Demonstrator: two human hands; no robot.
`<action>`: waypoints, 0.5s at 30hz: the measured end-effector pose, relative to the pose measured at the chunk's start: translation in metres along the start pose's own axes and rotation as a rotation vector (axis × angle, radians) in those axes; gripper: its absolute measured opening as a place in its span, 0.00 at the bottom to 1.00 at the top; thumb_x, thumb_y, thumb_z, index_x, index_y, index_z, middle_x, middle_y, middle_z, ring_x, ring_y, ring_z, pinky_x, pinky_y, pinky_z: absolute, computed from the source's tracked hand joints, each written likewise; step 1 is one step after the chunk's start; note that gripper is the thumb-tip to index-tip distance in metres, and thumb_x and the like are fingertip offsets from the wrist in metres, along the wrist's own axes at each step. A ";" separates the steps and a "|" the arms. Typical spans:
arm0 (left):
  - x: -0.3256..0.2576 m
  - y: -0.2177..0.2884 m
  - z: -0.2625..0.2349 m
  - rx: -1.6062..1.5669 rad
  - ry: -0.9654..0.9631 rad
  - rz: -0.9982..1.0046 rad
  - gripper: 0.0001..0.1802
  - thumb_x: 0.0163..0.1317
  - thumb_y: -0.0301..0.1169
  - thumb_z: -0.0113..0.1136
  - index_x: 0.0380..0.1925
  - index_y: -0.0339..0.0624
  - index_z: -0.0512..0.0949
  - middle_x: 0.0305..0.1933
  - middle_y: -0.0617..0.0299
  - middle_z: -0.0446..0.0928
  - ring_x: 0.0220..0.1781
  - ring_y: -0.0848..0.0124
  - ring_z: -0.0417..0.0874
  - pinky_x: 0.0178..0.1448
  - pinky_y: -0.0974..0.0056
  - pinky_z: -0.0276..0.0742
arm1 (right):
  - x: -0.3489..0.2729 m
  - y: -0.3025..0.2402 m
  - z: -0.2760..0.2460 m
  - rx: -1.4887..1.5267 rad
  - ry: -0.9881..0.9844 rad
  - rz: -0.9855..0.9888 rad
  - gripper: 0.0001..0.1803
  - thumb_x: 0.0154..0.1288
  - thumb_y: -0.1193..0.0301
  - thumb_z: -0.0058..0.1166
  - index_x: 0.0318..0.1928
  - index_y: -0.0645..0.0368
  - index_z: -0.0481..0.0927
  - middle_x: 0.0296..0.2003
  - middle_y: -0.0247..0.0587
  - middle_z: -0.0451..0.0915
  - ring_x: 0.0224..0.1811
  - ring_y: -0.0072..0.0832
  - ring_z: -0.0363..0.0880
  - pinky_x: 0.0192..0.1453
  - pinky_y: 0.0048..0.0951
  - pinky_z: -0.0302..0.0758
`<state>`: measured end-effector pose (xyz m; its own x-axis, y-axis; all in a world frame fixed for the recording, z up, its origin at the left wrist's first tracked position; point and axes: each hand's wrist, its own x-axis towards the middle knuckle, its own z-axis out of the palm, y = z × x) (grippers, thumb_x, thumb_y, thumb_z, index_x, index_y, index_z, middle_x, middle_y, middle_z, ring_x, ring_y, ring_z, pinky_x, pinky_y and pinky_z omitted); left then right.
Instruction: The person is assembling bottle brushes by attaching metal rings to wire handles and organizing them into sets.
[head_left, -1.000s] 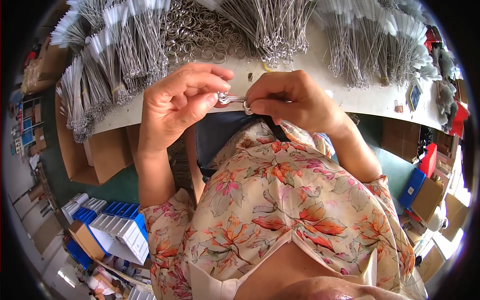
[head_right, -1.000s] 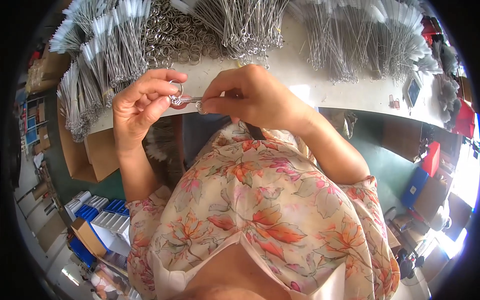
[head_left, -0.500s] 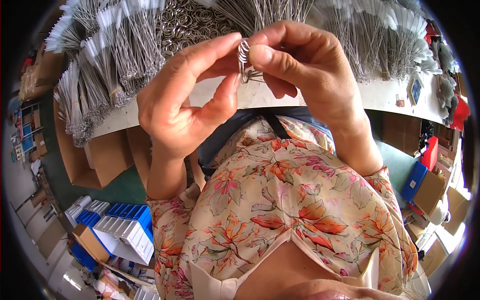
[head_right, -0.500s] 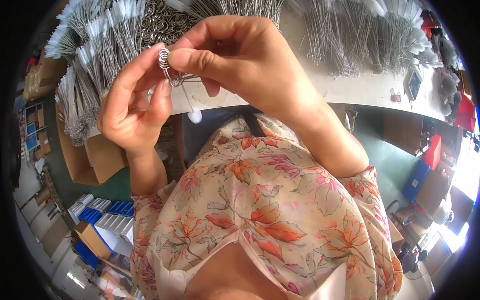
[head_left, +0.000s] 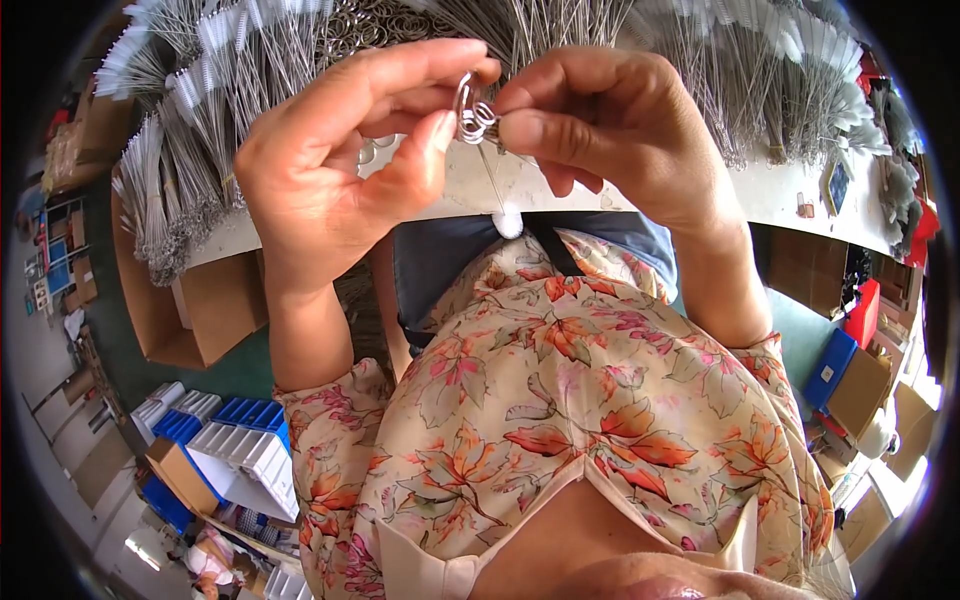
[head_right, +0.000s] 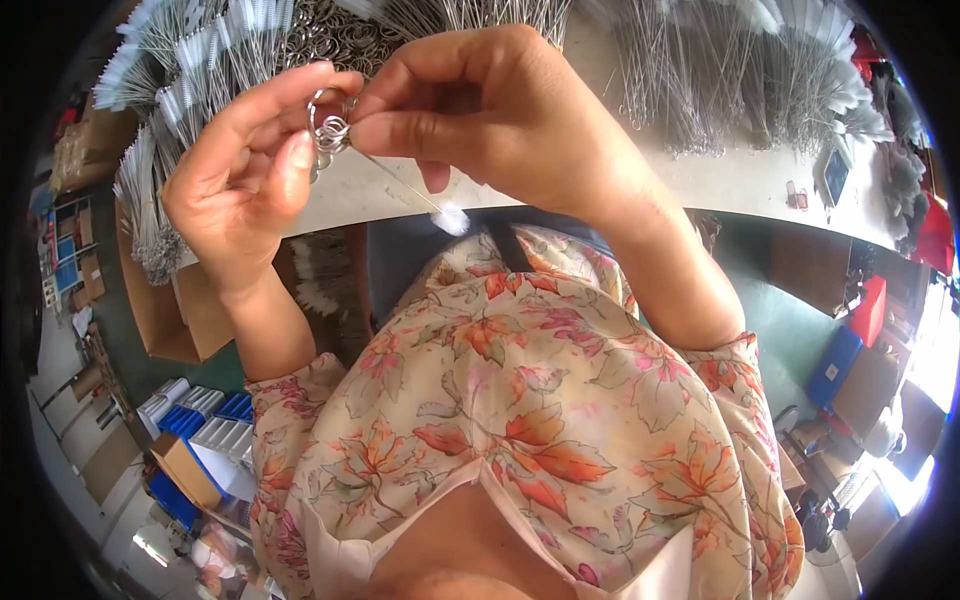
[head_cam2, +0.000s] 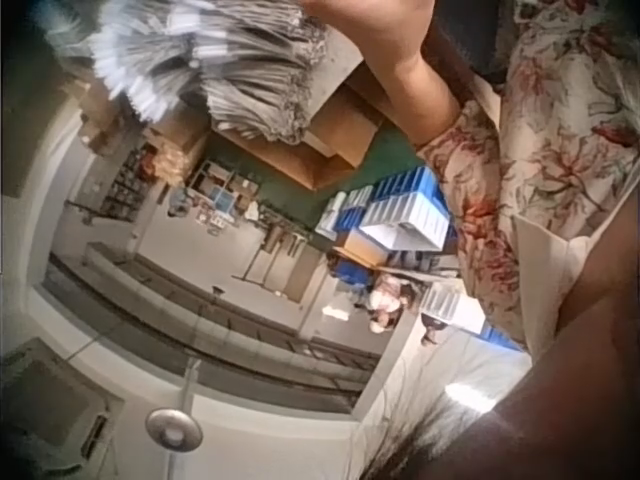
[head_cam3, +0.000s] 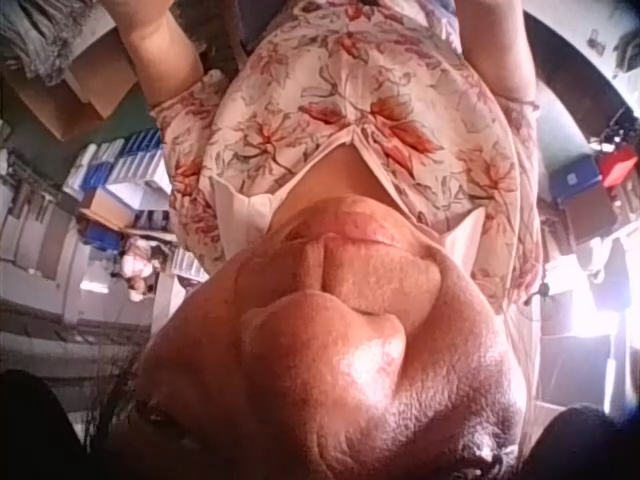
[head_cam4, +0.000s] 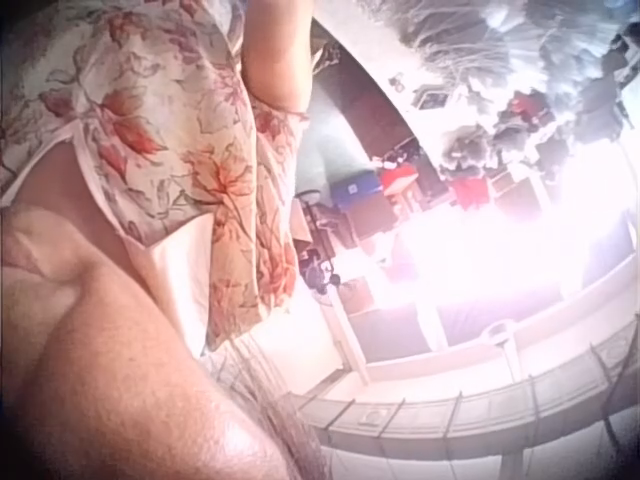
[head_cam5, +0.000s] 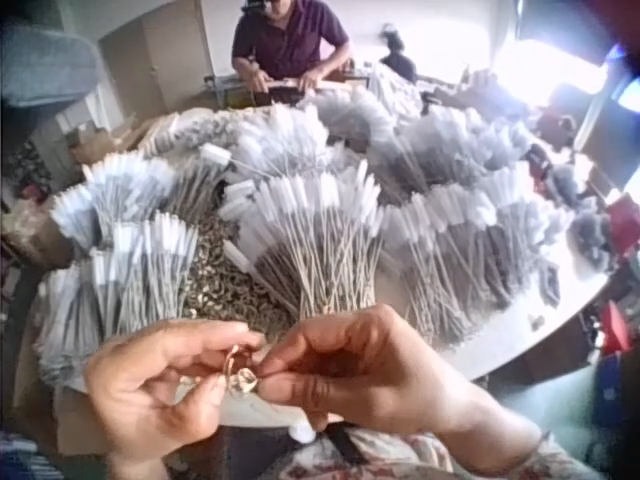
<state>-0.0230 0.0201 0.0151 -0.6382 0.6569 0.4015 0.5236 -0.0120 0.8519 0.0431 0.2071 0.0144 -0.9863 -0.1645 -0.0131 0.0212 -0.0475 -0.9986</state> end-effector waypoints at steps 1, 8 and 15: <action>0.000 0.001 0.001 -0.038 0.039 -0.015 0.18 0.52 0.13 0.47 0.46 0.21 0.71 0.42 0.45 0.77 0.43 0.67 0.80 0.51 0.68 0.74 | 0.000 0.000 0.002 0.052 0.018 -0.023 0.07 0.60 0.73 0.55 0.37 0.65 0.78 0.23 0.32 0.77 0.20 0.13 0.72 0.19 0.13 0.63; -0.002 0.003 0.001 0.024 0.076 0.016 0.17 0.53 0.13 0.50 0.45 0.22 0.72 0.44 0.46 0.77 0.44 0.69 0.80 0.50 0.70 0.74 | 0.005 -0.005 0.005 0.176 0.048 0.103 0.08 0.65 0.70 0.50 0.41 0.62 0.75 0.31 0.33 0.78 0.31 0.18 0.76 0.36 0.19 0.74; 0.001 0.001 0.004 0.060 0.065 0.061 0.17 0.52 0.12 0.51 0.44 0.21 0.72 0.44 0.46 0.77 0.44 0.68 0.80 0.50 0.70 0.74 | 0.006 -0.008 -0.001 0.260 0.037 0.057 0.07 0.61 0.73 0.54 0.38 0.63 0.77 0.29 0.32 0.79 0.29 0.14 0.74 0.31 0.14 0.71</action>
<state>-0.0211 0.0240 0.0149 -0.6388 0.6056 0.4745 0.5939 -0.0039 0.8045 0.0368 0.2076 0.0218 -0.9875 -0.1381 -0.0760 0.1139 -0.2917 -0.9497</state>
